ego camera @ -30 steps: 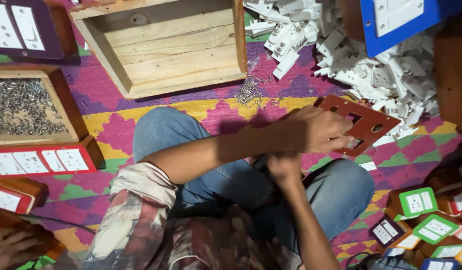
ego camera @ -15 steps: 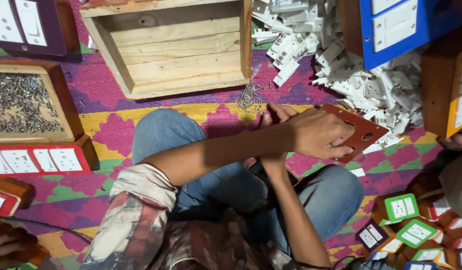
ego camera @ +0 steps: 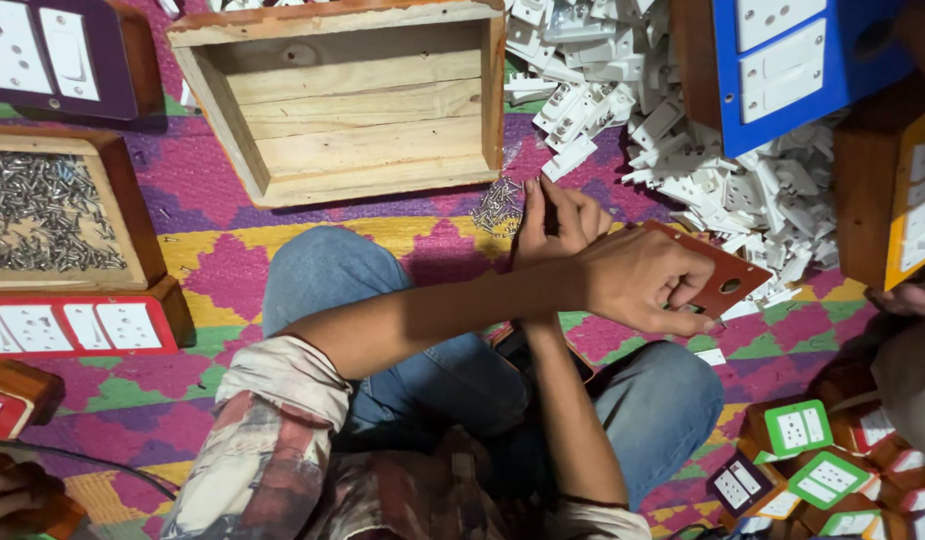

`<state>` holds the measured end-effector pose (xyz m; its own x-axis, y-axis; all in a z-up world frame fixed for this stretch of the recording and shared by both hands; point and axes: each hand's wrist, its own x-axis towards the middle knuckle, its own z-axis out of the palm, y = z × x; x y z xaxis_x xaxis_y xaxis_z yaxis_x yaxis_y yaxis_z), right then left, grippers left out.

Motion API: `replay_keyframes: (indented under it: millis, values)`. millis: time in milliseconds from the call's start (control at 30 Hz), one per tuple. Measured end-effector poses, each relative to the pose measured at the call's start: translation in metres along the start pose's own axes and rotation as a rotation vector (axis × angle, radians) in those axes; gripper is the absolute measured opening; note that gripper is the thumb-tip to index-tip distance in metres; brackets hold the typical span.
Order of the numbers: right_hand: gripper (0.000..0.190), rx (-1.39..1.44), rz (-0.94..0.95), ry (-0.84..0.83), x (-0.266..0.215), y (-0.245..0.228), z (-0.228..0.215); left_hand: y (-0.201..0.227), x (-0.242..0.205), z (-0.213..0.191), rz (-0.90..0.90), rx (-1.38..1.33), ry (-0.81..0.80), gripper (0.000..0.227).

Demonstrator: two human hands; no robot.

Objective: The person sits on the floor and assembles white electrical switch modules into a red switchboard frame. They insert the modules into the frame, then pick up screws and tighten them by hand to secure the switches in place.

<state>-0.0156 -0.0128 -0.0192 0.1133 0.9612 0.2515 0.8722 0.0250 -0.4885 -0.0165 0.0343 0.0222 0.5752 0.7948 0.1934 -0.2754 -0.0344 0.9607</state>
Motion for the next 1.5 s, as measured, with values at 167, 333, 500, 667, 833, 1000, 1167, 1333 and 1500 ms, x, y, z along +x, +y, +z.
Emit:
replay_keyframes:
  millis: [167,333,500,667,833,1000,1167,1333,1500]
  values:
    - [0.009,0.096,-0.006,-0.125,0.009,0.012,-0.009,0.008,0.002,-0.004,0.027,0.041,-0.019,0.039]
    - [0.013,0.139,0.08,-0.334,-0.009,0.022,-0.051,0.028,-0.006,-0.001,0.11,-0.01,0.034,0.04]
    - [0.026,0.116,0.296,-0.191,-0.03,0.058,-0.129,0.015,-0.01,-0.01,0.258,0.449,0.187,0.034]
    - [0.011,0.79,0.731,0.017,-0.027,0.106,-0.172,-0.002,-0.007,0.006,0.217,0.487,0.02,0.021]
    - [0.012,1.132,0.983,0.067,-0.03,0.124,-0.163,-0.013,-0.013,0.013,0.289,0.479,0.004,0.012]
    - [0.01,1.181,0.94,-0.002,-0.032,0.131,-0.157,-0.015,-0.014,0.012,0.232,0.492,0.129,0.019]
    - [0.011,1.158,0.972,0.003,-0.03,0.126,-0.156,-0.013,-0.013,0.013,0.264,0.589,0.1,0.02]
    - [0.011,0.738,0.646,0.023,-0.024,0.105,-0.149,-0.014,-0.01,0.005,0.271,0.456,0.102,0.015]
    - [0.01,0.594,0.532,0.09,-0.019,0.096,-0.152,-0.01,-0.004,0.004,-0.083,0.093,0.101,0.015]
